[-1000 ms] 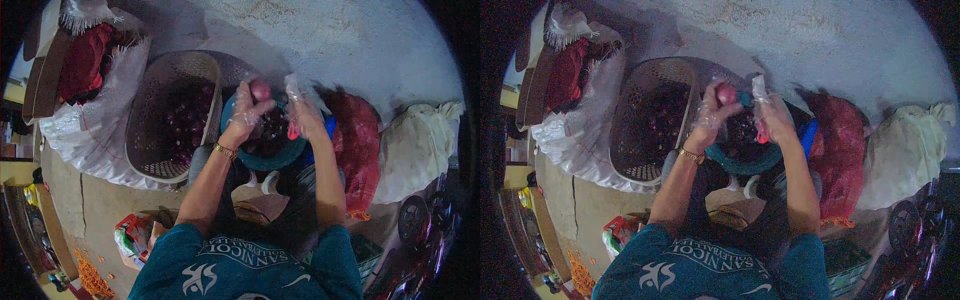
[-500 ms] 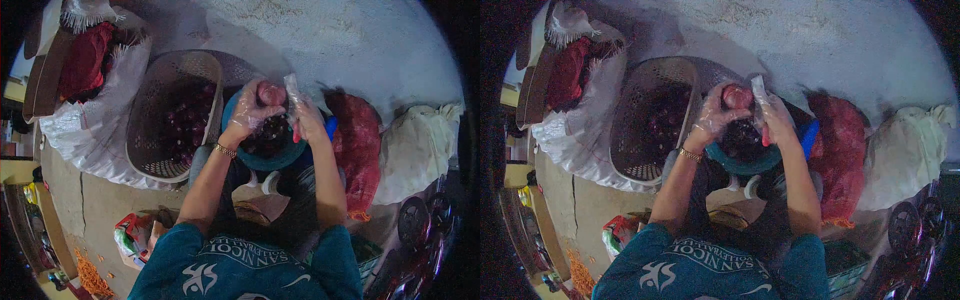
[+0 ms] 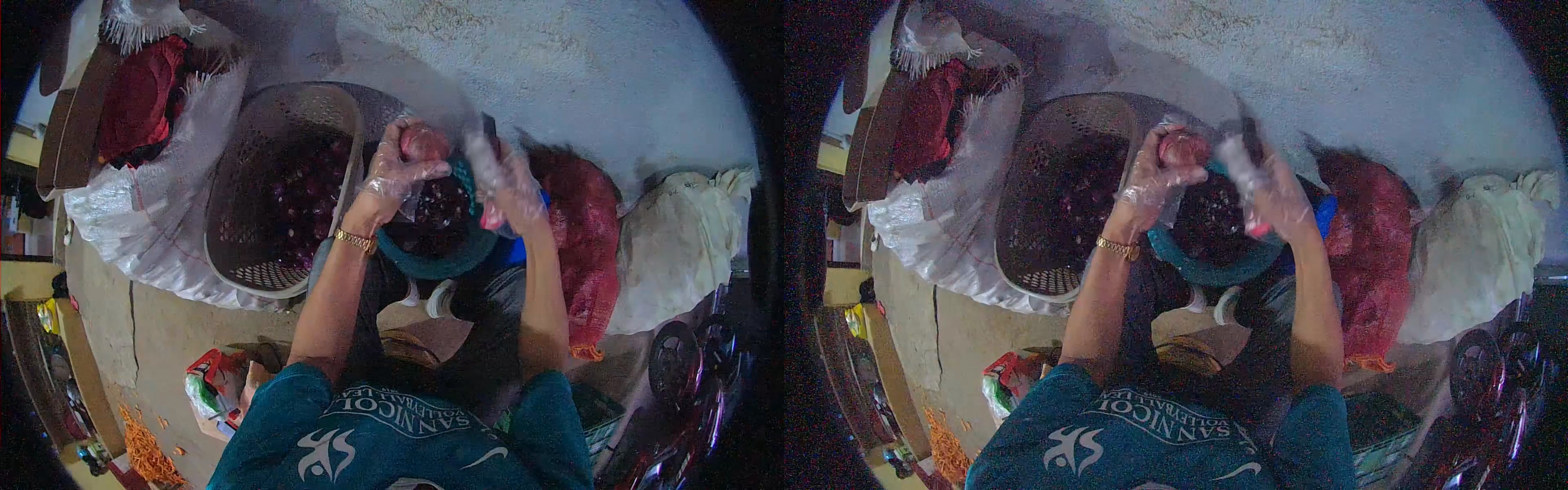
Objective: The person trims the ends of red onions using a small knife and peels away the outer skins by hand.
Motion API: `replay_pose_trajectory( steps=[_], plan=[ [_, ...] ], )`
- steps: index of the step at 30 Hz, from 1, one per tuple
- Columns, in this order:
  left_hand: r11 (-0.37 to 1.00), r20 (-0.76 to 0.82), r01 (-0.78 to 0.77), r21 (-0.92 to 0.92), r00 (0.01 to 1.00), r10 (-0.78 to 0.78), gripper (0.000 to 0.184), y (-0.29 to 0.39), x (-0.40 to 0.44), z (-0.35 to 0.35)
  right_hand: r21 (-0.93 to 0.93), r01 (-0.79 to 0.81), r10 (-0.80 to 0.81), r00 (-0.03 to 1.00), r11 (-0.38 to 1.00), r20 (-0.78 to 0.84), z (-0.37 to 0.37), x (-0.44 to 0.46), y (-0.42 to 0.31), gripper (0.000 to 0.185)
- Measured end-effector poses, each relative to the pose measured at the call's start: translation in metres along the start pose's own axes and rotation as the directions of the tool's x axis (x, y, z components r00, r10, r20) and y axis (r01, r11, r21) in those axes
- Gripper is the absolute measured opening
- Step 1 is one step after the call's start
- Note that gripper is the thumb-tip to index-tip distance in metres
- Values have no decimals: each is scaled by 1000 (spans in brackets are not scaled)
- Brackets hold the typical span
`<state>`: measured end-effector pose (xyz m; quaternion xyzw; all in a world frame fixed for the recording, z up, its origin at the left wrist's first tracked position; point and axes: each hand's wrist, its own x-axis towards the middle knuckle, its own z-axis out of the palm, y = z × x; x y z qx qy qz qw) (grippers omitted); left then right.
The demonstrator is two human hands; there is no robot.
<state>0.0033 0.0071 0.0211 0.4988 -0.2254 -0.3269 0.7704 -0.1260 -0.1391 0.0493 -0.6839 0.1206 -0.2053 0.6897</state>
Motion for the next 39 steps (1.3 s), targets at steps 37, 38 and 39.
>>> replay_pose_trajectory(
  steps=[37, 38, 39],
  plan=[
    [965, 194, -30, 262, 981, -22, 76, 13, -6, -2, -894, 167, -217, 973, 416, 80, -5, -4, 1, 54],
    [964, 194, -30, 263, 981, -22, 76, 14, -6, -1, -894, 167, -218, 973, 416, 81, -5, -3, 1, 54],
    [973, 187, -15, 232, 982, -29, 76, 16, -6, -1, -906, 159, -200, 976, 393, 85, -6, -3, 1, 55]
  ],
)
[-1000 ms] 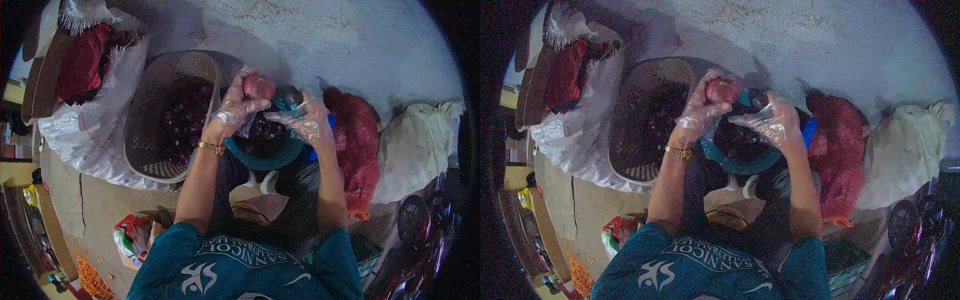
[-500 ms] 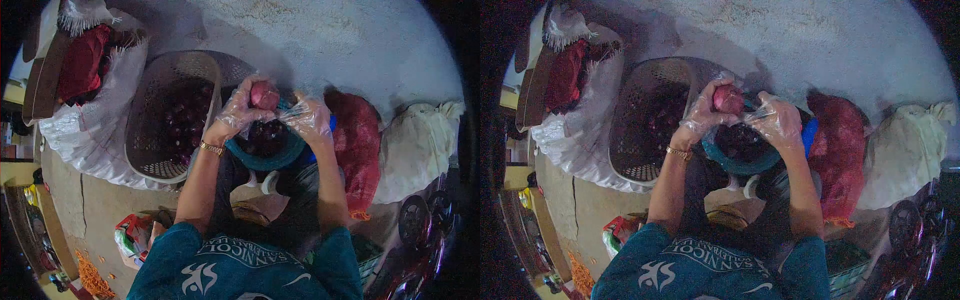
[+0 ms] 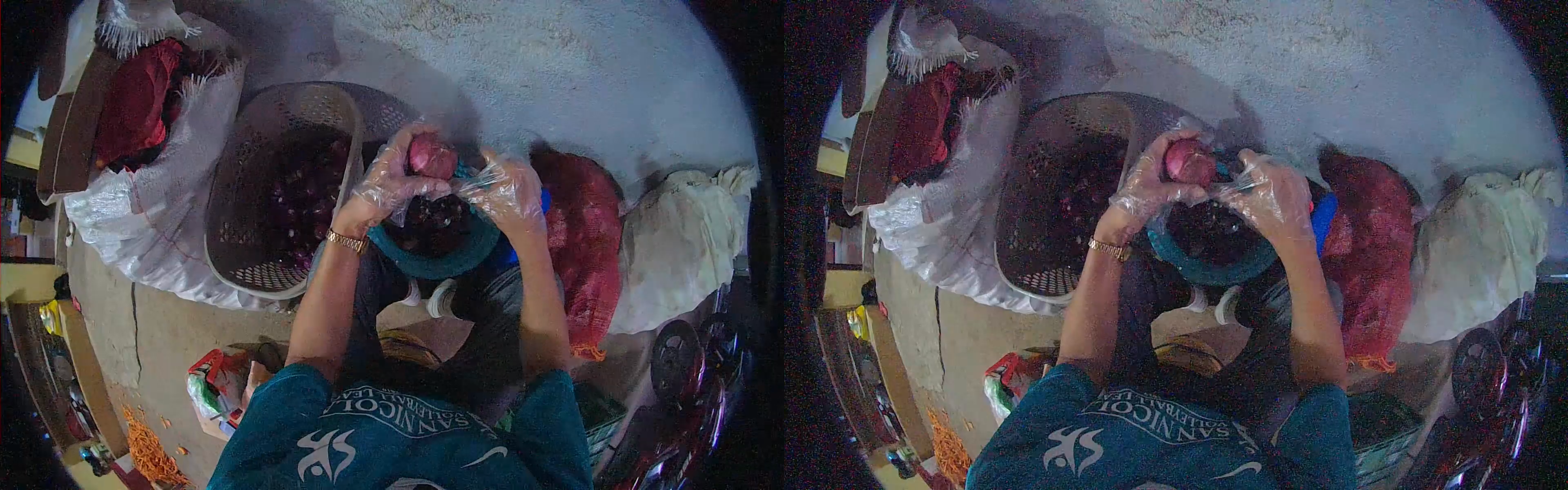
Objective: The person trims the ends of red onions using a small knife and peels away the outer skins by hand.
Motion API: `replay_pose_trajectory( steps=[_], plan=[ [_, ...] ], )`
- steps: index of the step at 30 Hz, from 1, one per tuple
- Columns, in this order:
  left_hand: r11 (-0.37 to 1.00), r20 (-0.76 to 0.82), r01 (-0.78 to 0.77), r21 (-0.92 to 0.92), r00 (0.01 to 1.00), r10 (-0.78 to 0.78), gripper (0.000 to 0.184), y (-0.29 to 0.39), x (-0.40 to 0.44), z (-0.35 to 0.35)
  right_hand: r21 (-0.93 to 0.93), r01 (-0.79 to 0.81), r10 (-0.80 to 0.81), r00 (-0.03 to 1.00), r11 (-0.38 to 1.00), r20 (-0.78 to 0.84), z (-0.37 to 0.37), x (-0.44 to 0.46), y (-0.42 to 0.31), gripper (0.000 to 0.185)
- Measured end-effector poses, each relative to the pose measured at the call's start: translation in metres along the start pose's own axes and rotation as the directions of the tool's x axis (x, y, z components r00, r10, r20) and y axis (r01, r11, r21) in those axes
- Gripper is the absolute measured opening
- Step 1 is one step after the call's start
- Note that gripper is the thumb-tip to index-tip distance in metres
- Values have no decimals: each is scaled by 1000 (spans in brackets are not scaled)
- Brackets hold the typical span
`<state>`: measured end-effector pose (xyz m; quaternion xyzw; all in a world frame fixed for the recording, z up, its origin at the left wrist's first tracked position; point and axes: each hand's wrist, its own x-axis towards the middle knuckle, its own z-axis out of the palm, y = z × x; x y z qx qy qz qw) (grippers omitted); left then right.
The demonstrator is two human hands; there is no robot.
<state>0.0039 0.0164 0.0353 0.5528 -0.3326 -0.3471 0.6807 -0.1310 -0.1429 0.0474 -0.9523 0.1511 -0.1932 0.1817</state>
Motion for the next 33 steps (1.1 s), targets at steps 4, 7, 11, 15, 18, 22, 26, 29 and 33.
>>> replay_pose_trajectory(
  steps=[4, 7, 11, 15, 18, 22, 26, 29, 33],
  plan=[
    [997, -6, -77, -9, 997, 77, 76, -5, 3, -1, -56, -42, 45, 997, 998, 59, -3, 3, -3, 57],
    [985, -13, -117, 124, 993, 119, 75, -9, 6, -5, -49, 37, -39, 999, 998, -38, 2, 2, 2, 56],
    [995, -54, -102, -12, 993, 101, 73, -10, 5, -5, -55, -33, 30, 998, 998, -47, 2, 4, -4, 53],
    [975, -110, -50, -215, 994, 27, 74, -1, 2, -2, -86, -38, 29, 995, 996, -100, 5, 7, -8, 52],
    [929, -106, -60, -364, 994, 22, 72, 1, 2, -2, -90, -35, 23, 991, 995, -129, 5, 11, -12, 52],
    [840, -107, -79, -536, 994, 25, 70, 7, 1, -1, -30, -43, 37, 980, 999, -198, 11, 17, -16, 49],
    [744, -123, -163, -649, 986, 108, 67, -2, 5, 2, -40, -3, -6, 977, 999, -212, 10, 21, -24, 58],
    [650, -150, -208, -731, 978, 143, 66, -9, 5, 4, -51, -59, 50, 986, 997, -160, 10, 30, -34, 58],
    [503, -176, -236, -832, 971, 164, 51, -20, 7, 2, 3, -13, 14, 965, 1000, -261, 15, 33, -38, 51]
  ],
)
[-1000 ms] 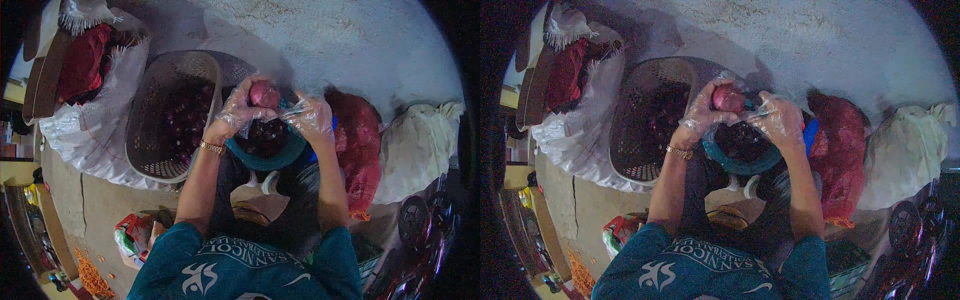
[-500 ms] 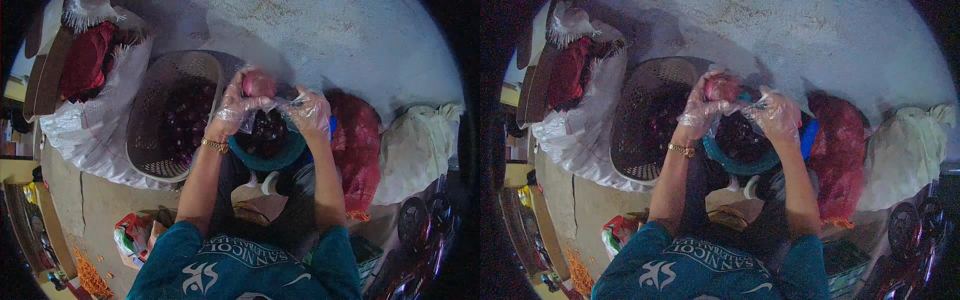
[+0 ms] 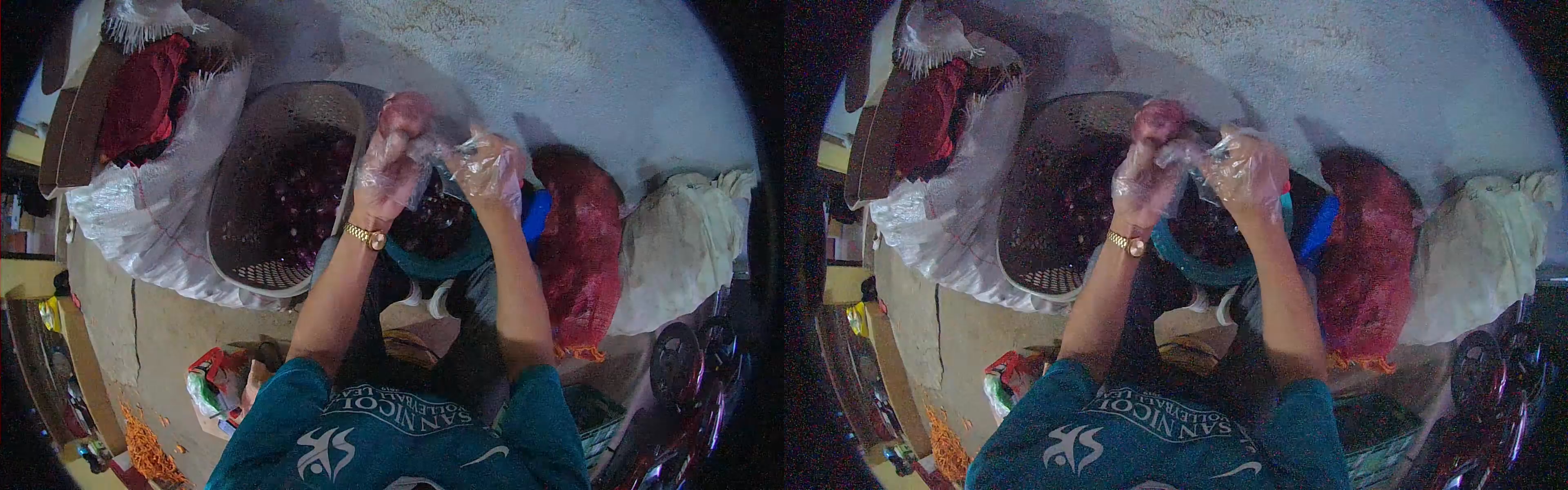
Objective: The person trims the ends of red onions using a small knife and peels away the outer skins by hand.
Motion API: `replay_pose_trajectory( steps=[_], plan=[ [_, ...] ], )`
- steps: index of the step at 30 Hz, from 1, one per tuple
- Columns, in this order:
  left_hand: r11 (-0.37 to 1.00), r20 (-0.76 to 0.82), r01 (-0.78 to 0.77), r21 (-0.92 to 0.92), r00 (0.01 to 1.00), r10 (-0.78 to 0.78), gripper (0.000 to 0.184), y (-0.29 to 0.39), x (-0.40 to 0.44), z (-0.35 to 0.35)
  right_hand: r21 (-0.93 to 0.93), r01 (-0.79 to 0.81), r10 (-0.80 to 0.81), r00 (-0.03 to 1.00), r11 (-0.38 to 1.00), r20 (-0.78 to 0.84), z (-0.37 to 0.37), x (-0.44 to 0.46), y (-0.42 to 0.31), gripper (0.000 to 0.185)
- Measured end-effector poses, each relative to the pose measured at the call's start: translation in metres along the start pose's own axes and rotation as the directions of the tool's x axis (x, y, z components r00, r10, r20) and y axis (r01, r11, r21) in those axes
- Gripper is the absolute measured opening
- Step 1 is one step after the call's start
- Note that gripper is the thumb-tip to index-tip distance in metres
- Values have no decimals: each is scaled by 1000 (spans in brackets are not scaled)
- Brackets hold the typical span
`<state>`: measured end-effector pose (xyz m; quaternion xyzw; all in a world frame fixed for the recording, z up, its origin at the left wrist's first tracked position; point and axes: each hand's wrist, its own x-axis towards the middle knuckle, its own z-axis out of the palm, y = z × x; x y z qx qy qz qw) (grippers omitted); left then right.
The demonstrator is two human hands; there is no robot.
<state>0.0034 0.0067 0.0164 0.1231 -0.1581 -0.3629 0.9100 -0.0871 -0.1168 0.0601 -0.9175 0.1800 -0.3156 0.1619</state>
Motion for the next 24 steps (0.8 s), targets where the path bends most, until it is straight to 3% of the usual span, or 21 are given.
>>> replay_pose_trajectory(
  steps=[2, 4, 7, 11, 14, 16, 19, 22, 24],
  plan=[
    [998, -11, 8, -64, 1000, -8, 43, 1, -1, -6, -3, -22, 22, 997, 1000, 73, 5, 1, 1, 50],
    [991, 12, 5, -135, 1000, -4, 29, 3, -1, -9, -36, 76, -78, 995, 996, -62, 15, 1, 2, 42],
    [989, -57, -25, -143, 998, 17, 24, 2, -2, -7, 23, 29, -28, 999, 999, -22, 15, 1, -1, 40],
    [992, -71, -1, -130, 997, -8, 25, 4, 0, -4, -57, -35, 38, 998, 998, 54, 15, 0, -5, 44],
    [997, -81, -29, -78, 996, 23, 26, 4, 1, -1, -4, 75, -75, 993, 997, -86, 24, -3, 0, 43],
    [984, 28, 11, -178, 1000, -6, 28, 6, 2, -4, -136, -15, 25, 997, 991, 71, 15, 1, -11, 44],
    [989, -13, -26, -143, 1000, 24, 31, 6, 3, -4, -84, 30, -29, 1000, 996, 10, 21, -2, -6, 47],
    [994, -37, -76, -81, 997, 73, 36, 7, 4, 5, -21, 12, -11, 999, 1000, 47, 19, -3, -1, 52],
    [989, -39, -51, -137, 998, 46, 39, 10, 5, 6, -5, -15, 16, 999, 1000, 46, 13, -2, -4, 53]
  ],
)
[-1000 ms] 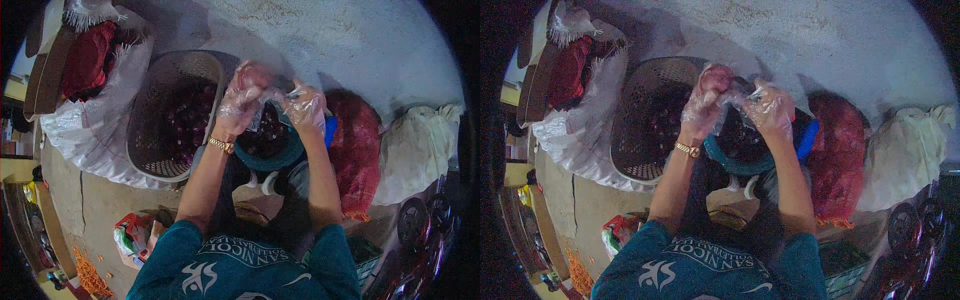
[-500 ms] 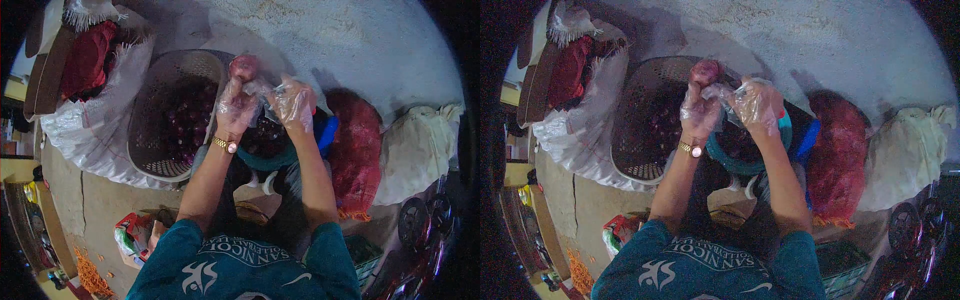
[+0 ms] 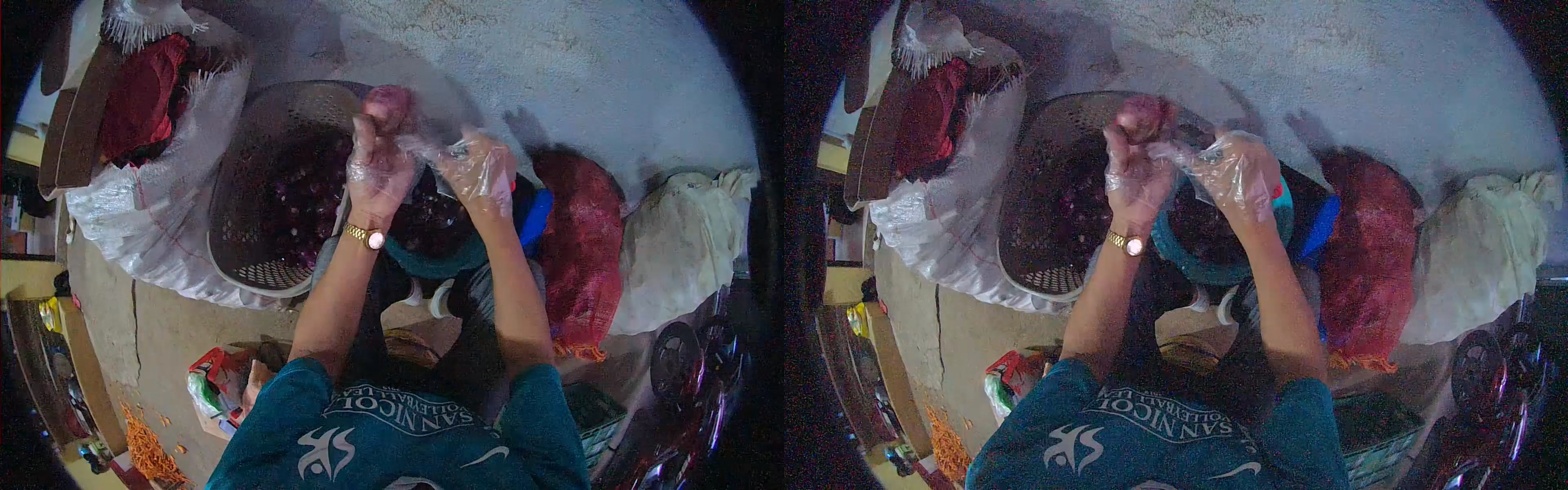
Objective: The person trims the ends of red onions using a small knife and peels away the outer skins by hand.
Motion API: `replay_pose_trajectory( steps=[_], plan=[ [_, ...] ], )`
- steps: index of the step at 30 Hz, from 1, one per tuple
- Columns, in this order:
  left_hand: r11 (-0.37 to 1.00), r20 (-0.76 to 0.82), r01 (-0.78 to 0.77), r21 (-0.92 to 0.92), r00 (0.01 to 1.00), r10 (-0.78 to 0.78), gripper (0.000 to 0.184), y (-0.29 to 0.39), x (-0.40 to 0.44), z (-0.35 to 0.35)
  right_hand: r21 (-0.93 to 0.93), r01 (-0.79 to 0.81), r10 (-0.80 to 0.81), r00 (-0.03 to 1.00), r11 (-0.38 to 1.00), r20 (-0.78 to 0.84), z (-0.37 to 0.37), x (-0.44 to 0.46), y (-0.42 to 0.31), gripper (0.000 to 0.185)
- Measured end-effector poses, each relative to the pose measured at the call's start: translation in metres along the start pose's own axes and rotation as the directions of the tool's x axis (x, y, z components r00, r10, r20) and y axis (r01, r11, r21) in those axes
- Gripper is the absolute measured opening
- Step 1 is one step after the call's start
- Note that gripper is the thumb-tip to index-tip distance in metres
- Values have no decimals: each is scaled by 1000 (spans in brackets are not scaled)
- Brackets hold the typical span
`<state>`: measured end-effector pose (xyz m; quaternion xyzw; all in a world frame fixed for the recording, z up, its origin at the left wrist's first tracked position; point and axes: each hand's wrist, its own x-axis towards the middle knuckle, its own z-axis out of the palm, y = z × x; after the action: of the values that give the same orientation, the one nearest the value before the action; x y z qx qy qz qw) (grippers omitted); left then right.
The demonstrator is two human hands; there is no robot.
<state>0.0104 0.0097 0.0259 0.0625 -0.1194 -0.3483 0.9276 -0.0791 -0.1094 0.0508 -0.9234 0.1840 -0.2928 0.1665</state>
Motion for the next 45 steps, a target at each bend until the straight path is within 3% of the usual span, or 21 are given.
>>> replay_pose_trajectory(
  steps=[5, 8, 10, 14, 16, 19, 23, 25, 29, 32, 37, 40, 45],
  plan=[
    [998, 48, 20, -57, 999, -17, 46, 0, 2, 3, -45, -76, 77, 996, 996, 37, -6, -1, -2, 56],
    [1000, 7, -3, -31, 1000, 3, 44, 2, 4, -7, 34, -53, 54, 998, 998, -39, -6, -3, 3, 61],
    [933, -102, 12, 359, 994, 27, 47, 5, 3, -1, -38, -70, 74, 990, 997, 117, -16, 3, 1, 63],
    [823, -135, 19, 568, 988, 70, 55, -3, -1, 13, -10, -78, 79, 989, 997, 123, -14, -1, 10, 58],
    [688, -78, 19, 725, 996, 54, 65, -5, -1, 9, 95, -34, 25, 995, 995, 94, -16, -4, 15, 59],
    [737, -71, 72, 672, 997, -33, 69, 0, -4, 13, 28, -16, 14, 999, 999, 50, -24, -5, 10, 60],
    [695, -7, 32, 719, 999, -40, 73, 4, -1, 6, 1, 33, -33, 999, 999, -15, -19, -6, 22, 58],
    [549, 36, -24, 835, 999, -12, 74, 3, 0, 6, 18, -8, 7, 998, 1000, 61, -24, -4, 18, 57],
    [539, 50, -28, 842, 998, -26, 73, 4, -1, 8, 106, 5, -12, 998, 994, 69, -27, -3, 20, 57],
    [491, 59, -51, 870, 998, 0, 71, 4, 0, 3, 21, 43, -45, 994, 999, 98, -30, 0, 18, 57],
    [218, 96, -94, 971, 995, 1, 73, 8, -2, 12, -50, 51, -44, 991, 997, 126, -33, 1, 10, 52],
    [294, 104, -101, 951, 995, 7, 72, 6, -1, 8, -59, 60, -50, 987, 996, 154, -35, 1, 8, 49],
    [306, 101, -92, 948, 995, -13, 72, 7, 1, -3, -61, 105, -98, 989, 993, 110, -26, -1, 15, 51]
  ],
)
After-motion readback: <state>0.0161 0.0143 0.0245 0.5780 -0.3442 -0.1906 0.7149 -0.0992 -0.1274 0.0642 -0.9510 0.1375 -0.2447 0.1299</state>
